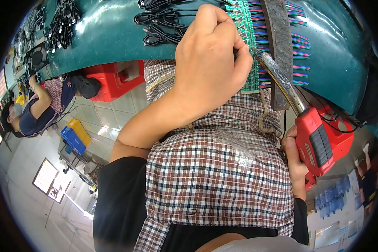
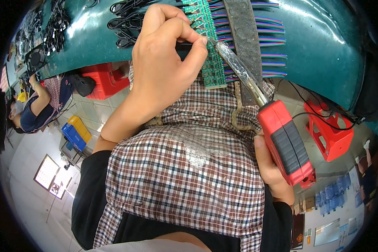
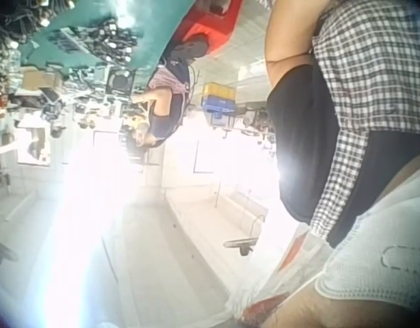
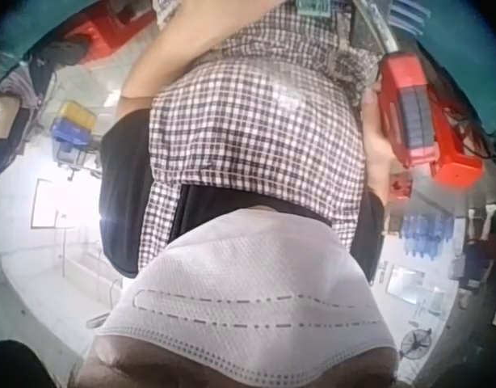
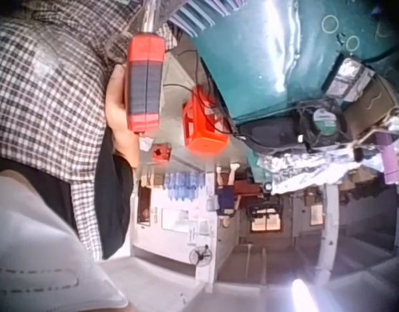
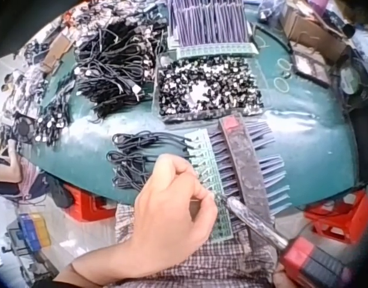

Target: The person connects wires from cables onto circuit boards by soldering them to the board with a soldering gun.

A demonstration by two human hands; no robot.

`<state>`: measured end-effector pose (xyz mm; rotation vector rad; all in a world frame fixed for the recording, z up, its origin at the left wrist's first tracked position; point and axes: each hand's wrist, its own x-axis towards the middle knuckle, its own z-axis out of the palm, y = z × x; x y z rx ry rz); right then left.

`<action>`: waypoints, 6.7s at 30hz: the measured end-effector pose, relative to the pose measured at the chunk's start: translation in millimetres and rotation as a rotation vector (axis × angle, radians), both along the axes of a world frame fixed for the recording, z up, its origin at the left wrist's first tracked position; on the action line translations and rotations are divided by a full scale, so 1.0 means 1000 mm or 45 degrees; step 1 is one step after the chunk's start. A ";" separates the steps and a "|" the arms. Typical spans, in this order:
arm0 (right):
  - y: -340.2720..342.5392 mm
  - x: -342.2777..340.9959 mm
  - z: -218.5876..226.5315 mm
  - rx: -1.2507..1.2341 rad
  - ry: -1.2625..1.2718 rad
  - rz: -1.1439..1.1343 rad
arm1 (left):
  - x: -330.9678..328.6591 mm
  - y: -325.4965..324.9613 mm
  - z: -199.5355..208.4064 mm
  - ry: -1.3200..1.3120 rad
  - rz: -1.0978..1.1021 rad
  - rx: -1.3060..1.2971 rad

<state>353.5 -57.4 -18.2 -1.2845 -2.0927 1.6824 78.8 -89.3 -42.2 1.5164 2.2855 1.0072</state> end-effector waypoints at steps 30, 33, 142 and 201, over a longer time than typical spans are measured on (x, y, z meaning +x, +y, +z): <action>-0.005 0.012 0.008 -0.002 -0.049 -0.095 | -0.034 0.009 -0.049 0.337 -0.498 0.866; -0.006 0.013 0.009 -0.012 -0.100 -0.086 | -0.036 0.011 -0.048 0.333 -0.517 0.828; -0.002 0.019 0.004 0.037 -0.058 0.075 | -0.006 -0.013 -0.015 -0.150 -0.131 -0.030; -0.007 0.029 0.005 -0.057 -0.086 0.030 | -0.059 0.032 0.023 -0.346 -0.909 -0.367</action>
